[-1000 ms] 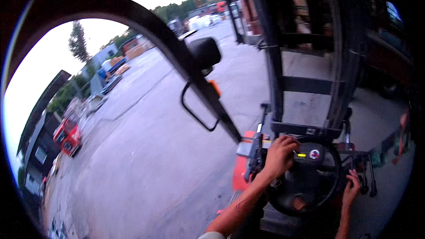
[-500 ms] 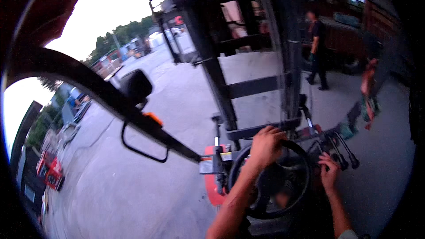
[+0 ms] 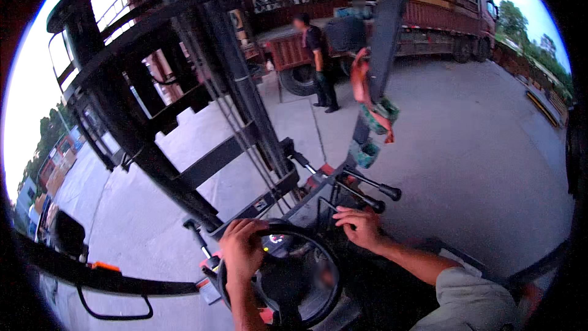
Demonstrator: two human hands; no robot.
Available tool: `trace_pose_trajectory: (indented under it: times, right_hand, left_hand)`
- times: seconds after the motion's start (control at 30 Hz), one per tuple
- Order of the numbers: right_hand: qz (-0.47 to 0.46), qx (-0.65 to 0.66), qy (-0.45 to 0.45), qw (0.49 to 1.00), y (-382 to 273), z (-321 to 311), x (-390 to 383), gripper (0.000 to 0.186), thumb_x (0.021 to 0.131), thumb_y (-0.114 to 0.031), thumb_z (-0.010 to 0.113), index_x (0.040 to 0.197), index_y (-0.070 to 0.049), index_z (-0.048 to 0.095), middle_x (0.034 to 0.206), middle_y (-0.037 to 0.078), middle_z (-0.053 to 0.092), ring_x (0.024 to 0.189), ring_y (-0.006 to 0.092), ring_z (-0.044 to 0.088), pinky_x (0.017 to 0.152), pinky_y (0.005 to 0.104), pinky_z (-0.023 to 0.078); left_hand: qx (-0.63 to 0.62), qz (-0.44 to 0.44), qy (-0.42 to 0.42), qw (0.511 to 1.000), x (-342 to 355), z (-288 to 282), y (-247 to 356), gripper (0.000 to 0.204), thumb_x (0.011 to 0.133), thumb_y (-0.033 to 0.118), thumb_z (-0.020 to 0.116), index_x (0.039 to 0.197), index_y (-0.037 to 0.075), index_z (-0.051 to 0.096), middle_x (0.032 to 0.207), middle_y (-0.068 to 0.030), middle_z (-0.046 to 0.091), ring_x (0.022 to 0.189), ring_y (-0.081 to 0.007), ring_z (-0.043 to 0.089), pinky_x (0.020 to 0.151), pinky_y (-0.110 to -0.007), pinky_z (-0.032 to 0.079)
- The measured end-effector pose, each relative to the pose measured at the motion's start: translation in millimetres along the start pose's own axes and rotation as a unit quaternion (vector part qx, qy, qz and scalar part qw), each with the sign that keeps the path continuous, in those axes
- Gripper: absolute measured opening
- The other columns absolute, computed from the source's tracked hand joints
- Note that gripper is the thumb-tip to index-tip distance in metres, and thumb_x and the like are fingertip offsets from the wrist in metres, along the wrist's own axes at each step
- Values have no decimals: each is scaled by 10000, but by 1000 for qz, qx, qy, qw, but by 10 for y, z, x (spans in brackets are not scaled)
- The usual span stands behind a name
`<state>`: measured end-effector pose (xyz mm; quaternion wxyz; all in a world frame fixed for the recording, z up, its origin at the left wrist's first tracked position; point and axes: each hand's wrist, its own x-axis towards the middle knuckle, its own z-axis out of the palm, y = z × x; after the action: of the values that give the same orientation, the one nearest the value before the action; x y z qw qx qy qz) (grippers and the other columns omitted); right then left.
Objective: The person operates a forklift using the steering wheel and levers to transport a large box, loads the box onto a truck bed, and backs the forklift away.
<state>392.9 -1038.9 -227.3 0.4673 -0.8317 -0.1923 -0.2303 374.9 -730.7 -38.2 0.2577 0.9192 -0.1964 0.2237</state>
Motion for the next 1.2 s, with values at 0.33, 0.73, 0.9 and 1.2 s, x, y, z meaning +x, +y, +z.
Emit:
trace_pose_trajectory:
  times: [0.33,0.73,0.9,1.2]
  right_hand:
    - [-13,31,24,999,123,72,-113,132,905,18,695,979,-33,792,1220,91,815,1323,307,703,1112,429,572]
    - [124,-42,-166,977,317,-614,-1313,443,988,-181,759,1419,-107,688,1442,165,695,1316,338,683,1058,459,572]
    - [33,-126,-208,969,838,-162,-1309,249,899,-87,733,1147,-86,760,1216,157,751,1103,351,737,901,479,617]
    - [50,-182,-196,962,2444,291,-793,323,1013,-272,661,1199,-12,709,1324,162,693,1210,341,660,1006,436,535]
  left_hand:
    - [-28,-63,84,994,-616,-253,-196,250,713,-81,595,876,-2,767,1031,-152,810,1109,-358,746,1007,-449,564]
    - [-218,-294,61,929,-1889,-159,730,172,844,102,745,993,88,831,1157,-103,822,1200,-320,750,1055,-446,580]
    - [34,14,-126,991,-2090,491,1104,366,778,205,732,1124,108,800,1366,-110,727,1331,-354,657,1124,-503,555]
    - [68,145,-168,973,49,1692,1032,372,853,186,691,1186,47,784,1480,-234,627,1516,-405,480,1323,-559,306]
